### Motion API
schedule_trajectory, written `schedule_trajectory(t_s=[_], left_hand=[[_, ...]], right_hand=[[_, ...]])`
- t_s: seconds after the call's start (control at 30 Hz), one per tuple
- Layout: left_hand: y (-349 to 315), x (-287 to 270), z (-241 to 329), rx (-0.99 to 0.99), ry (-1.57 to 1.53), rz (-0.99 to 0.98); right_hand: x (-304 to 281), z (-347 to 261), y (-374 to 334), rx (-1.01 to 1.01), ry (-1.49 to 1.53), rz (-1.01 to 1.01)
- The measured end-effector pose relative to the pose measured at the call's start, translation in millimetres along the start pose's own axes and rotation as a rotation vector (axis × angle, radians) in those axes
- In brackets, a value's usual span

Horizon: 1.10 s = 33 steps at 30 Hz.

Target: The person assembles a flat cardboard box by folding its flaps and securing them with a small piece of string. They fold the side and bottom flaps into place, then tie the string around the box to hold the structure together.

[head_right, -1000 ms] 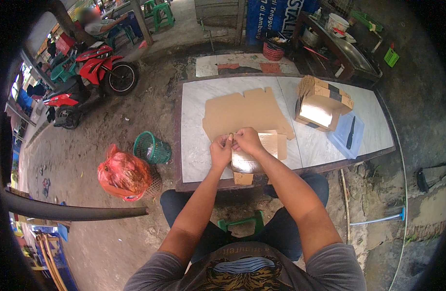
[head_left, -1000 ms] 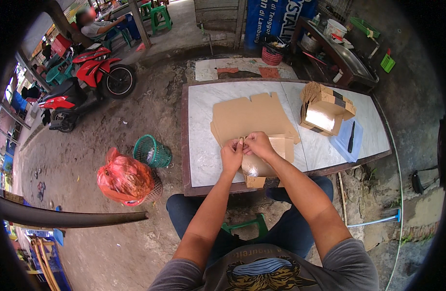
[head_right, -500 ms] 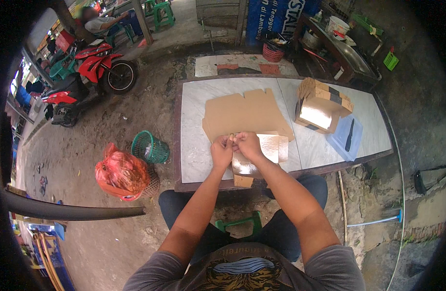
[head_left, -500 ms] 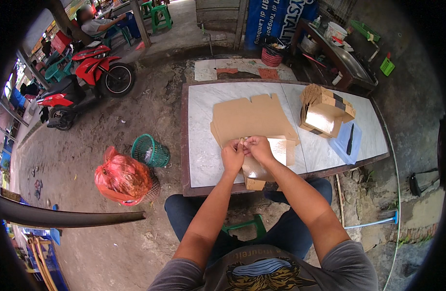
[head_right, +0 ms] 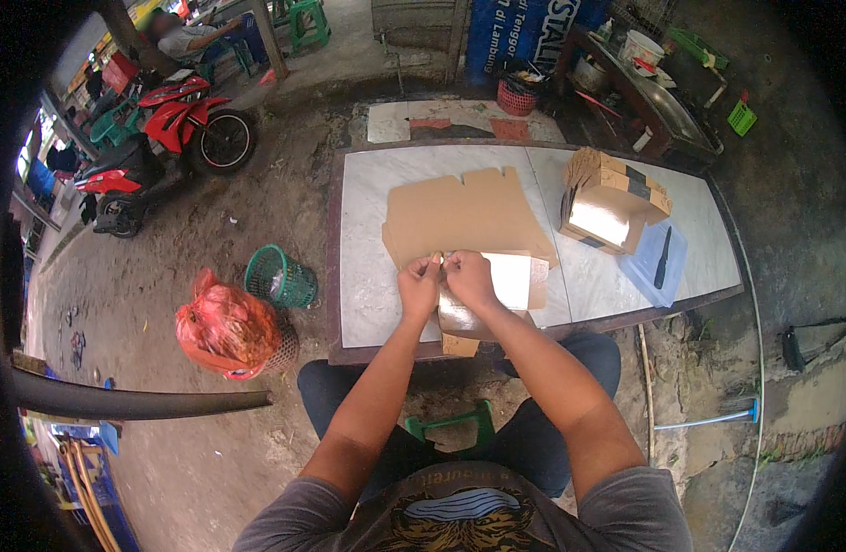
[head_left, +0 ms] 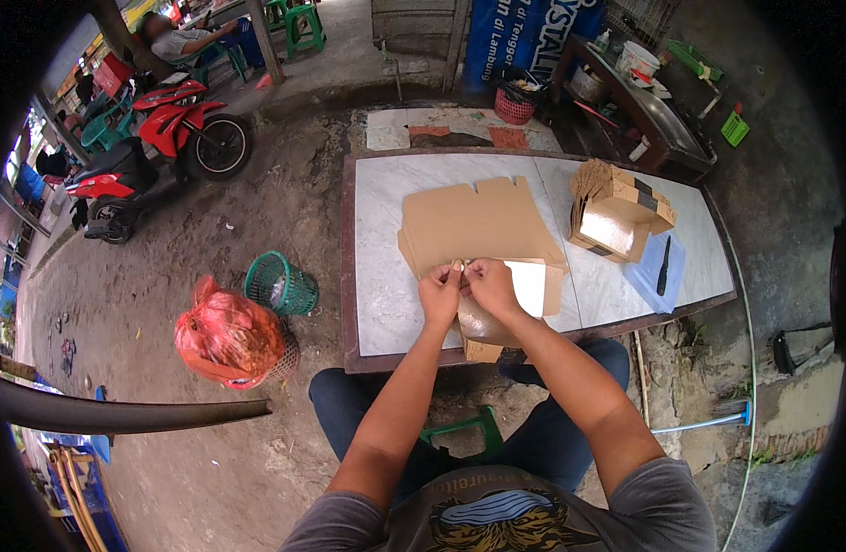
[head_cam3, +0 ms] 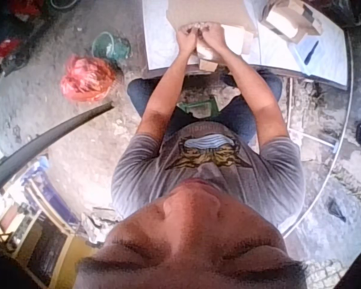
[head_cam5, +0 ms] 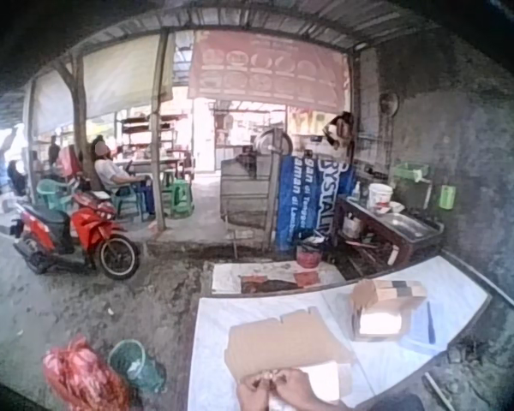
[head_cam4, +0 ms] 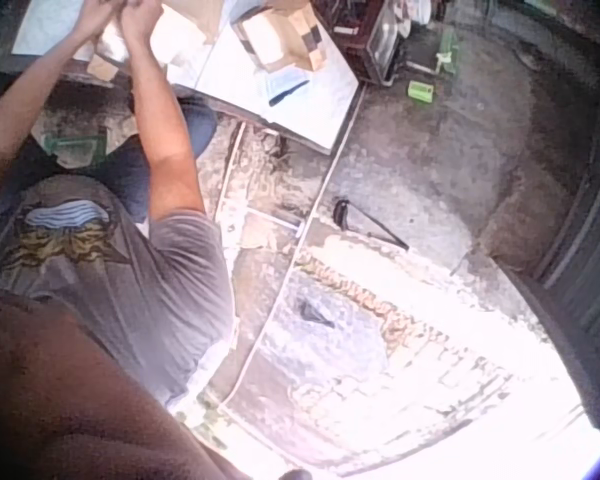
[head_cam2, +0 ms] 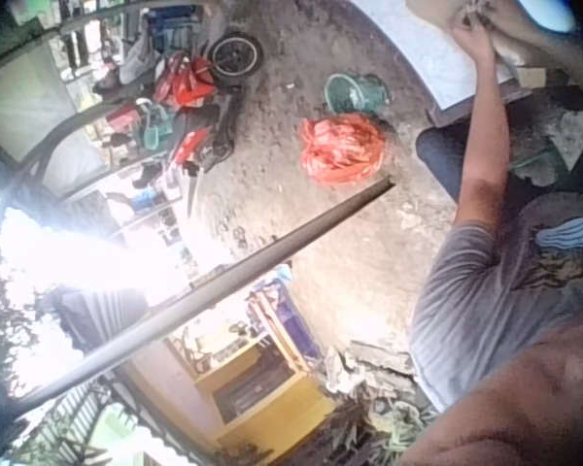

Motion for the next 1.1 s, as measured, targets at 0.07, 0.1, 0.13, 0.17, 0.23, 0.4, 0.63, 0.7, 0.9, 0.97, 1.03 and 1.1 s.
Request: schedule_trajectory(t_s=[0.07,0.1,0.13,0.17,0.23,0.4,0.63,0.7,0.9,0.97,1.03,1.1], left_hand=[[-1.1,1.6,3.1,-0.016,-0.077,-0.025],[-0.3,3.5,0.5,-0.029,-0.093,-0.037],[0.8,5.5,-1.9,-0.041,-0.109,-0.049],[1.7,5.4,-3.3,-0.055,-0.122,-0.058],[2.3,5.2,-5.1,-0.046,-0.129,-0.051],[-0.3,3.9,-3.0,-0.033,-0.097,-0.036],[2.3,7.0,-14.0,0.013,-0.045,-0.010],[8.1,8.4,-28.9,0.007,-0.102,0.001],[1.4,3.3,-1.4,0.003,0.002,-0.039],[3.6,3.8,-4.7,0.045,0.065,-0.020],[6.0,4.6,-6.8,0.065,0.069,-0.006],[4.5,3.5,-7.2,0.076,0.080,-0.001]], right_hand=[[-0.9,2.9,1.0,-0.019,0.002,0.001],[-1.5,8.8,4.7,-0.049,-0.020,0.007],[-3.1,14.8,7.6,-0.078,-0.043,0.014],[-2.1,14.2,7.6,-0.090,-0.056,0.004],[-0.2,12.8,7.3,-0.113,-0.082,-0.015],[-0.1,0.5,1.4,-0.099,-0.083,-0.029],[-2.7,-3.2,-5.5,0.088,0.302,-0.106],[0.7,-1.2,-4.5,0.156,0.409,-0.117],[-2.3,5.1,-6.4,0.226,0.455,-0.029],[-0.5,4.7,-4.9,0.216,0.455,-0.014],[2.0,3.7,-4.3,0.206,0.465,0.003],[4.1,1.1,-5.0,0.253,0.470,0.029]])
Point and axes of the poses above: each hand's wrist, its own y-axis towards the middle knuckle, its own x-axis out of the palm, z = x × y, the point moved 2 cm from there along y, towards the middle knuckle, and after that the axes turned 12 degrees about y, right-handed, at the moved point
